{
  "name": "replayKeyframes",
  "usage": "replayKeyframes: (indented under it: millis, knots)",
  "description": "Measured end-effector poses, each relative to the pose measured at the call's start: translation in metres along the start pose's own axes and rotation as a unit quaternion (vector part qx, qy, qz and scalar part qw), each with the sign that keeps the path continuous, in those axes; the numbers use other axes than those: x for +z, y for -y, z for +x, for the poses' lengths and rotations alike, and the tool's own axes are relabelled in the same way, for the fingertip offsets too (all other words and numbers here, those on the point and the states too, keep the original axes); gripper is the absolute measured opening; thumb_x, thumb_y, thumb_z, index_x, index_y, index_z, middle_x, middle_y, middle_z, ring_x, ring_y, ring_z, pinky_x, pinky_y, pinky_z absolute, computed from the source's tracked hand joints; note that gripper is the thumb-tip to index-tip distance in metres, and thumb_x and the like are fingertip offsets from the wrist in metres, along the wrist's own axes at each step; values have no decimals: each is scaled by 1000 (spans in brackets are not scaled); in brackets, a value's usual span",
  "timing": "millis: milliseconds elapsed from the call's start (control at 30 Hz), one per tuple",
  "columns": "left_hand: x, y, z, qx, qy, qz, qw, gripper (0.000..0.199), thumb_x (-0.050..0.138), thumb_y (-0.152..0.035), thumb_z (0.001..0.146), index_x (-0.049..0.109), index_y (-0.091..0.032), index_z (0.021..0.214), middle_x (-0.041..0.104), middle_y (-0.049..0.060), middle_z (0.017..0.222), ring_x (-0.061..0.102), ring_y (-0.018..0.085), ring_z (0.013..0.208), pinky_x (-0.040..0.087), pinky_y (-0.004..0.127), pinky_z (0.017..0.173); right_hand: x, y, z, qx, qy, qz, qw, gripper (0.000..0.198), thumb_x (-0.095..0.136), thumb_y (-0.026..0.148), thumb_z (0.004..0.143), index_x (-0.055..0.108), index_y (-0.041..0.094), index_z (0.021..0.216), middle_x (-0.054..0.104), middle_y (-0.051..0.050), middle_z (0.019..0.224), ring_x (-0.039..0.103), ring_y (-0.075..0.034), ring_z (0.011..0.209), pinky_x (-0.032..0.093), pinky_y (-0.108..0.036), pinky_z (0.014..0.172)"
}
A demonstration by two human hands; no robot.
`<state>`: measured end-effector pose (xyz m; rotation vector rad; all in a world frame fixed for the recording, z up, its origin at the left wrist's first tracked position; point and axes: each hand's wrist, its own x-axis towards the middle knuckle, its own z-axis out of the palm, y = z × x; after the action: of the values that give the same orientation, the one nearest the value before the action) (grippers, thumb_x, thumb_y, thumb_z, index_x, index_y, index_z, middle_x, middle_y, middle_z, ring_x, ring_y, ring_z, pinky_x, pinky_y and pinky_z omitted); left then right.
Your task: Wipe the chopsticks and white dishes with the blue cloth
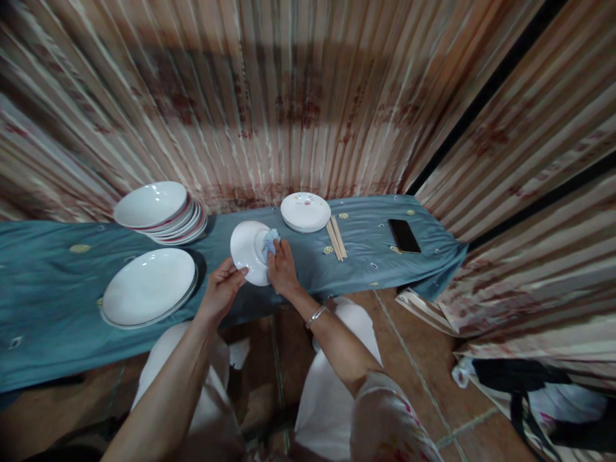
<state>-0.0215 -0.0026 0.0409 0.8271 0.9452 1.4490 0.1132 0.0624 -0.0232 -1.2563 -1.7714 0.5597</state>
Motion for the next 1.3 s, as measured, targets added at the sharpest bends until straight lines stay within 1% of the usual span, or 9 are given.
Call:
replayKeyframes:
  millis: [133,233,333,467,667,767,933,1100,1300]
  knots:
    - [0,-1,1,2,-10,-7,1000,44,79,-27,59,67,-17,100,74,5,87,68,19,74,52,30,70,-2,5,-11,5,2,13,1000,60,24,49,96,42,12,140,38,-15,148,29,-25,141,24,-50,116]
    - [2,-2,2,0,-17,-8,1000,45,79,-27,58,67,-16,99,74,5,85,68,19,74,53,31,70,-5,12,-19,1,13,17,1000,60,23,50,97,42,12,140,38,-14,148,28,-23,141,25,-46,117]
    - [2,-3,3,-1,-23,-10,1000,44,79,-26,57,67,-16,98,74,5,83,68,19,73,53,31,69,-8,19,-26,-28,23,15,999,59,23,48,97,41,14,141,36,-13,149,27,-22,142,24,-43,118]
    - [0,-2,4,-1,-23,-3,1000,45,78,-27,59,66,-17,100,74,6,85,68,20,75,53,31,70,-11,28,-31,-75,34,2,997,54,23,44,98,36,18,144,32,-9,152,21,-20,144,22,-45,118]
    - [-1,0,5,-2,-15,6,1000,44,79,-28,58,66,-17,99,74,5,87,68,20,78,53,31,71,-13,35,-22,-113,33,-25,993,52,24,42,98,33,22,146,24,-5,156,14,-20,146,20,-46,119]
    - [-1,1,4,-3,-11,5,1000,44,80,-27,58,66,-18,99,74,4,86,68,19,75,53,30,69,-13,35,-14,-108,23,-31,993,52,23,43,98,36,22,144,24,-6,156,13,-21,146,20,-47,118]
    - [0,1,3,-8,0,12,1000,42,78,-27,60,66,-17,99,74,4,83,67,18,71,52,29,67,-12,32,-2,-76,19,-31,996,56,22,46,98,40,17,141,27,-9,154,16,-23,145,19,-46,119]
    - [0,1,1,1,11,19,1000,42,78,-27,61,66,-17,100,74,4,86,68,19,75,52,30,70,-9,24,5,-52,5,-14,999,56,22,49,97,40,19,142,27,-9,154,16,-24,145,19,-49,118]
    - [-2,2,0,7,24,16,1000,41,76,-26,64,65,-16,103,74,6,90,68,20,80,51,32,74,-4,11,11,-33,-8,-23,999,55,23,46,98,40,18,141,29,-10,153,19,-24,144,21,-51,116]
